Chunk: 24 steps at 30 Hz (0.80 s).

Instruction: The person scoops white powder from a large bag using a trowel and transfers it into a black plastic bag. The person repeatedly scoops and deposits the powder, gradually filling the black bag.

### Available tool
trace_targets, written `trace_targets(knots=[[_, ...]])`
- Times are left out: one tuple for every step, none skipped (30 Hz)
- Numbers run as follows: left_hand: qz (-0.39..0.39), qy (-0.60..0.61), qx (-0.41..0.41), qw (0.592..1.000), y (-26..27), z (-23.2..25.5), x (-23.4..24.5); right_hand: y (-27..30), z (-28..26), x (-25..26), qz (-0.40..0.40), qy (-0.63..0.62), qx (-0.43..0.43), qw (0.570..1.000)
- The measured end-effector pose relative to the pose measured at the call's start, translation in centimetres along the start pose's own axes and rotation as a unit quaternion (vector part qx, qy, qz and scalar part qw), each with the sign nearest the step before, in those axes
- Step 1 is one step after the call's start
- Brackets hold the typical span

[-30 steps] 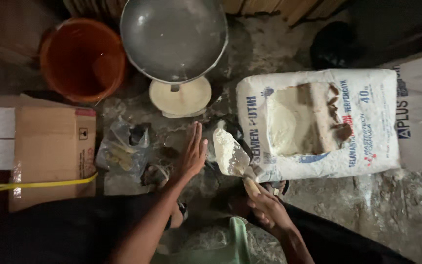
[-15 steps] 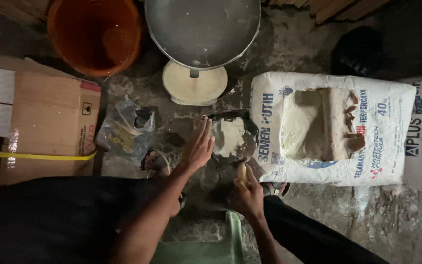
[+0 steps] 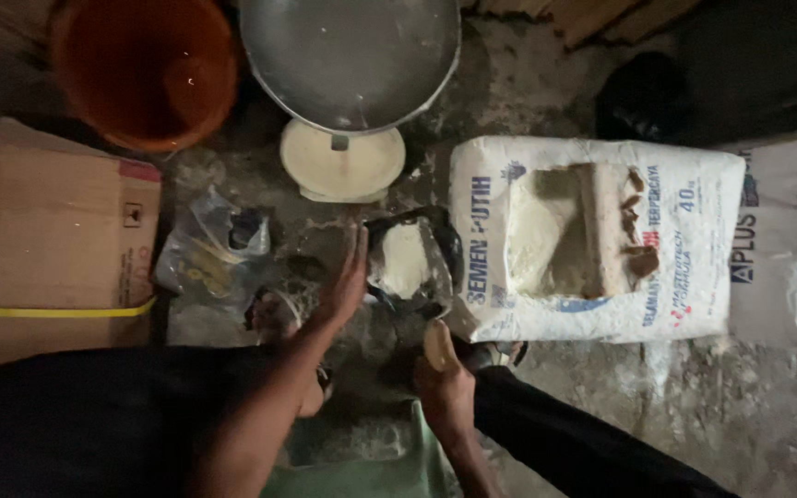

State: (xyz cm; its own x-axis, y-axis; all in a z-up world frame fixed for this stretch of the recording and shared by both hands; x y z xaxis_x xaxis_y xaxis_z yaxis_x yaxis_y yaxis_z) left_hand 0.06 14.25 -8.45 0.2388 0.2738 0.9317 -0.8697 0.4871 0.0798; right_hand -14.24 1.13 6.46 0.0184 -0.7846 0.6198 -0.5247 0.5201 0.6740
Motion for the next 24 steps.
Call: trace_targets(knots=[[-0.127,-0.437,-0.069,0.888,-0.2,0.4,-0.8,0.2,0.2,0.0,0.000,-0.014,0.040,0.999],[-0.220,-0.781,-0.123,0.572,-0.5,-0.4,-1.1,0.2,0.2,-0.1,0.001,-0.031,0.083,0.996],[-0.218,-0.781,-0.125,0.572,-0.1,-0.5,-1.5,0.4,0.1,0.1,0.004,-0.032,0.082,0.996],[-0.136,-0.447,-0.065,0.882,0.0,-0.1,-1.3,0.9,-0.7,0.0,-0.008,0.016,0.168,0.986],[-0.026,-0.017,0.006,0.999,0.3,-0.5,-0.7,1.4,-1.5,-0.1,-0.018,0.064,0.252,0.965],[-0.028,-0.018,0.007,0.999,0.4,-0.1,-0.4,1.4,-0.8,-0.5,-0.020,0.064,0.251,0.966],[-0.014,-0.031,0.008,0.999,0.5,0.3,0.1,1.1,0.4,-1.0,-0.034,0.037,0.193,0.980],[0.002,-0.044,0.005,0.999,0.1,0.7,0.5,0.7,1.4,-1.4,-0.044,0.007,0.135,0.990],[0.002,-0.044,0.002,0.999,0.1,0.8,0.8,0.8,2.0,-1.7,-0.042,0.005,0.134,0.990],[-0.009,-0.047,0.010,0.999,0.2,1.0,0.9,1.0,2.4,-1.6,-0.016,0.007,0.173,0.985],[-0.019,-0.050,0.017,0.998,0.2,1.2,1.0,1.3,2.8,-1.5,0.010,0.009,0.212,0.977],[-0.018,-0.048,0.012,0.999,0.3,1.2,1.1,2.3,1.6,0.0,0.015,0.008,0.211,0.977],[-0.036,-0.021,0.029,0.999,0.3,1.2,0.9,3.0,1.1,1.1,-0.033,-0.065,0.118,0.990],[-0.055,0.006,0.043,0.998,0.3,1.2,0.7,4.0,0.6,2.2,-0.079,-0.141,0.021,0.987],[-0.056,0.009,0.034,0.998,0.1,1.8,1.8,4.0,1.2,2.5,-0.071,-0.144,0.018,0.987],[-0.053,0.086,0.036,0.994,0.0,2.3,2.9,4.1,2.0,2.7,-0.074,-0.215,-0.001,0.974],[-0.051,0.164,0.037,0.984,-0.1,2.8,3.9,4.2,2.8,3.0,-0.077,-0.286,-0.020,0.955],[-0.054,0.166,0.030,0.984,-0.8,3.2,3.9,4.4,3.1,4.0,-0.070,-0.289,-0.023,0.954],[-0.011,0.131,0.005,0.991,-1.5,3.8,4.3,4.6,3.6,5.0,-0.055,-0.308,-0.027,0.950],[0.031,0.096,-0.018,0.995,-2.0,4.3,4.7,4.9,4.0,6.1,-0.041,-0.325,-0.033,0.944],[0.027,0.099,-0.024,0.994,-2.7,5.5,5.3,5.0,3.4,7.5,-0.036,-0.328,-0.037,0.943],[0.050,0.124,-0.062,0.989,-3.4,6.9,6.1,4.9,3.1,9.0,-0.009,-0.323,-0.078,0.943],[0.073,0.149,-0.099,0.981,-4.1,8.2,7.1,4.9,2.7,10.6,0.018,-0.317,-0.118,0.941],[0.072,0.151,-0.104,0.980,-4.6,9.2,6.6,3.5,3.7,11.0,0.022,-0.320,-0.119,0.940]])
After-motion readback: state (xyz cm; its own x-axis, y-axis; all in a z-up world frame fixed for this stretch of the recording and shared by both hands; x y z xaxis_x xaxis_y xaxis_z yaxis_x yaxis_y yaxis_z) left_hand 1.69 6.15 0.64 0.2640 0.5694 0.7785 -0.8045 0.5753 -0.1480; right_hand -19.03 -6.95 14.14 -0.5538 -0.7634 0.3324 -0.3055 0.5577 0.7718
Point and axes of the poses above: each hand's wrist, its own y-axis away from the middle knuckle, its own x-axis out of the back of the hand, z = x × y, the point moved 4 cm from there along -y, towards the middle knuckle, and after that the axes turned 1 degree about -x, right-handed, at the moved point
